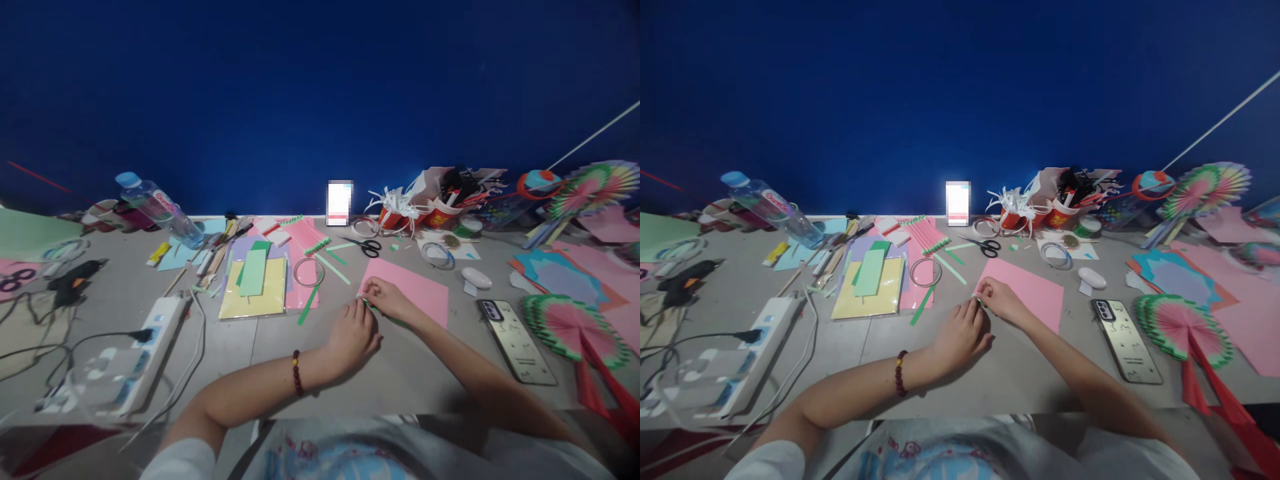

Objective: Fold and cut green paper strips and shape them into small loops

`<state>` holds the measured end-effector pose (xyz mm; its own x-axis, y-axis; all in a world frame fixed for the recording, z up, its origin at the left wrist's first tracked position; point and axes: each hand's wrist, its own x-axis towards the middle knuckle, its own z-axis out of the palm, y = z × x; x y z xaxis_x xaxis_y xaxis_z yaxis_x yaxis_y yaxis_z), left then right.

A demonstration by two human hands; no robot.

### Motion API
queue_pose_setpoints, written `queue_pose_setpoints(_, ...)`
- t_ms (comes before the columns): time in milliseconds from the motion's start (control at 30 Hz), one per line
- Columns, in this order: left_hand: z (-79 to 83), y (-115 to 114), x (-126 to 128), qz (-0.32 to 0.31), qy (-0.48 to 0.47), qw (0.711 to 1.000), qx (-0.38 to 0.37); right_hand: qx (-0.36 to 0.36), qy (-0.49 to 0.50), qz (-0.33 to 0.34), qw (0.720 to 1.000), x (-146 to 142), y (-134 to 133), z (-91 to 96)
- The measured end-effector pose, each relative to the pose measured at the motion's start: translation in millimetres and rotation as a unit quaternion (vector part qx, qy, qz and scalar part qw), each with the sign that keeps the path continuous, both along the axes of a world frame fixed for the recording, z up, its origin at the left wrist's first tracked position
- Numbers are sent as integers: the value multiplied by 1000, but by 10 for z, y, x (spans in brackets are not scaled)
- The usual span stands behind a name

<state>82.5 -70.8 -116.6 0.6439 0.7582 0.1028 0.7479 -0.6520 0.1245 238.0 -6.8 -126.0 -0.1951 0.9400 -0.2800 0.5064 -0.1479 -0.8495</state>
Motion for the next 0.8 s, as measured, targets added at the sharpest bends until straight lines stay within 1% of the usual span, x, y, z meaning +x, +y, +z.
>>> queue_pose_setpoints(233,0,3,1,0,-5,1000,-4,-15,6,-1,1000,-3,-7,11)
queue_pose_setpoints(400,-5,6,-4,-4,-2,1000,-10,6,1,4,1000,13,-1,-29)
queue_pose_setpoints(567,-20,0,-1,-5,-4,1000,-5,3,-2,5,1000,30,6,-67)
queue_pose_setpoints(800,7,-5,4,-6,9,1000,-6,17,-12,10,1000,22,7,-62)
